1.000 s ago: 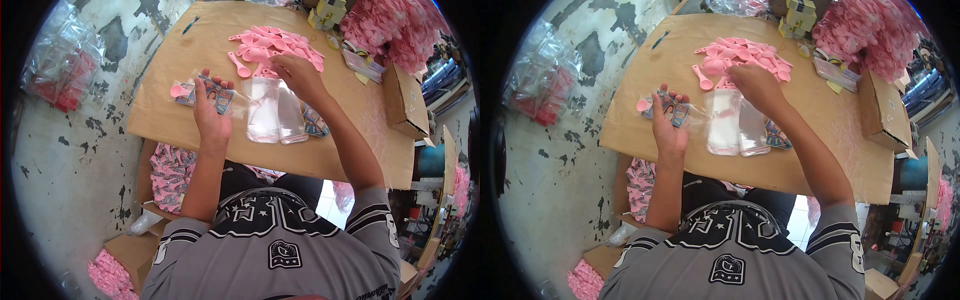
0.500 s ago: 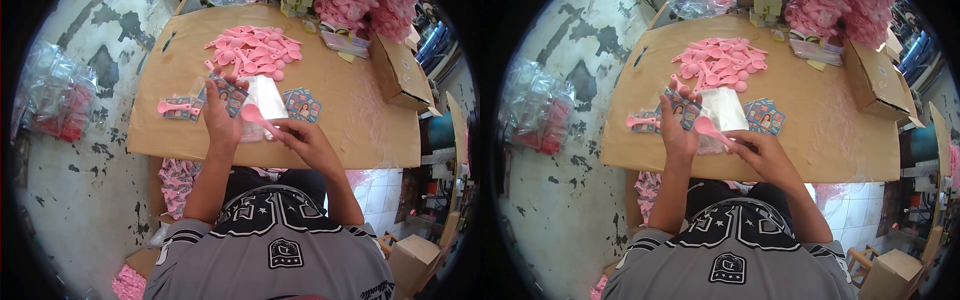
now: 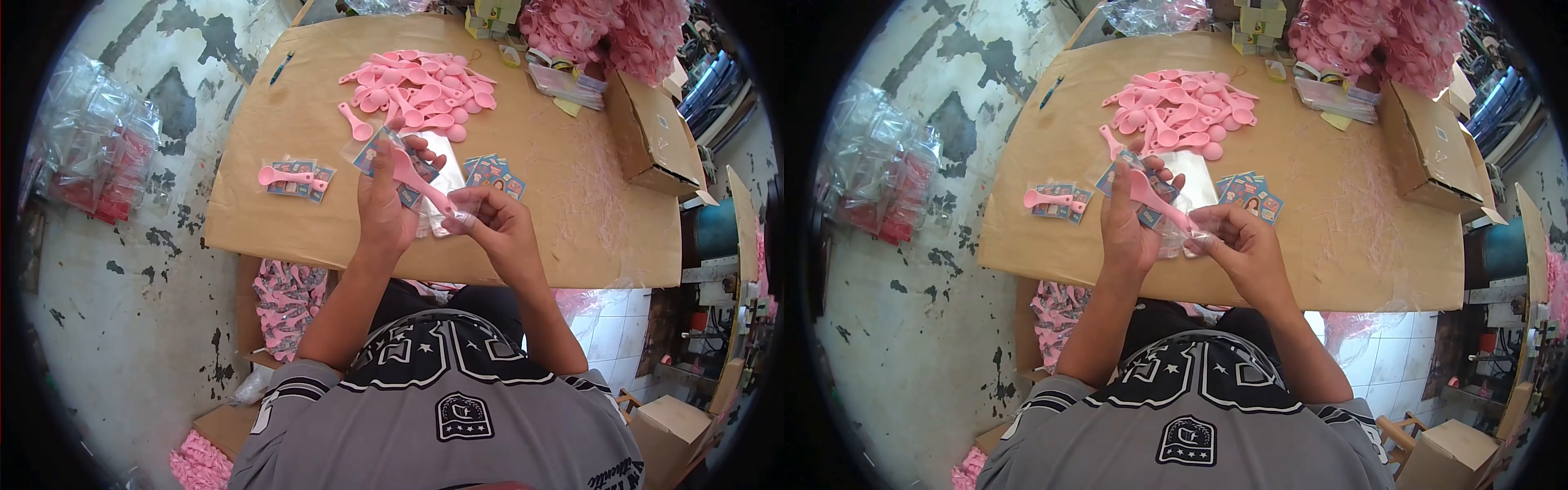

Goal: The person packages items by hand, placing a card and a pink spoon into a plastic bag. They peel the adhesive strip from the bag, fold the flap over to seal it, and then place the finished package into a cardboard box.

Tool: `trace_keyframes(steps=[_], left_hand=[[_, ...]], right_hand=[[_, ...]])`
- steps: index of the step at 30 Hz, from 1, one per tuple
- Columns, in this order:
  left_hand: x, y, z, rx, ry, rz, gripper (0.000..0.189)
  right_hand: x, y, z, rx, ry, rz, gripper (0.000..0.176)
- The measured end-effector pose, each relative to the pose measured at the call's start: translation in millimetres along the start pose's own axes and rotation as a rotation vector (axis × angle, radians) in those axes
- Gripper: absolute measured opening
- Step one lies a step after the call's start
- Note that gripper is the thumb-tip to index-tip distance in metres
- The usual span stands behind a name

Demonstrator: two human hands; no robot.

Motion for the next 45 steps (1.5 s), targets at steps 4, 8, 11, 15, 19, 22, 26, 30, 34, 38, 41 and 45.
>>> trace_keyframes(steps=[4, 8, 11, 15, 19, 22, 26, 30, 34, 38, 41, 45], left_hand=[[3, 3, 8, 0.067, 0.106, -0.039, 0.052], [9, 2, 16, 0.161, 0.181, 0.001, 0.050], [11, 5, 15, 0.178, 0.215, -0.021, 0.049], [8, 3, 15, 0.194, 0.267, -0.035, 0.046], [7, -8, 6, 0.165, 0.314, 0.037, 0.046], [6, -16, 8, 0.192, 0.357, 0.084, 0.045], [3, -21, 20, 0.229, 0.461, 0.091, 0.045], [2, -31, 33, 0.217, 0.549, 0.110, 0.045], [13, -35, 53, 0.230, 0.671, 0.114, 0.046], [19, -26, 44, 0.183, 0.652, 0.054, 0.049], [14, 0, 25, -0.036, 0.472, -0.003, 0.055], [14, -24, 2, -0.368, 0.308, 0.281, 0.054]], right_hand=[[-5, -4, -3, 0.021, -0.004, -0.033, 0.024], [-12, -8, -2, 0.169, 0.217, -0.118, 0.029], [-8, -10, 5, 0.275, 0.299, -0.204, 0.037], [7, -20, 45, 0.750, 0.536, -0.167, 0.042], [19, 41, 52, 0.770, 0.548, -0.338, 0.030], [16, 99, 70, 0.781, 0.349, -0.533, 0.031], [17, 139, 64, 1.481, 0.118, -0.577, 0.039], [11, 42, 104, 1.324, 0.507, -0.206, 0.047], [3, -9, 91, 1.177, 0.724, 0.075, 0.044], [-9, -8, 89, 0.902, 0.697, 0.148, 0.044], [-18, 7, 83, 0.683, 0.508, 0.142, 0.039], [-19, 6, 68, 0.573, 0.238, 0.080, 0.035]])
Point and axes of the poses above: each hand's wrist, its own x-axis away from the middle knuckle, its own y-axis out of the back of the hand, z = x × y, the point moved 9 cm from there along -x, towards the middle knuckle, and after that the axes turned 4 degrees about z, right-handed, at the moved point
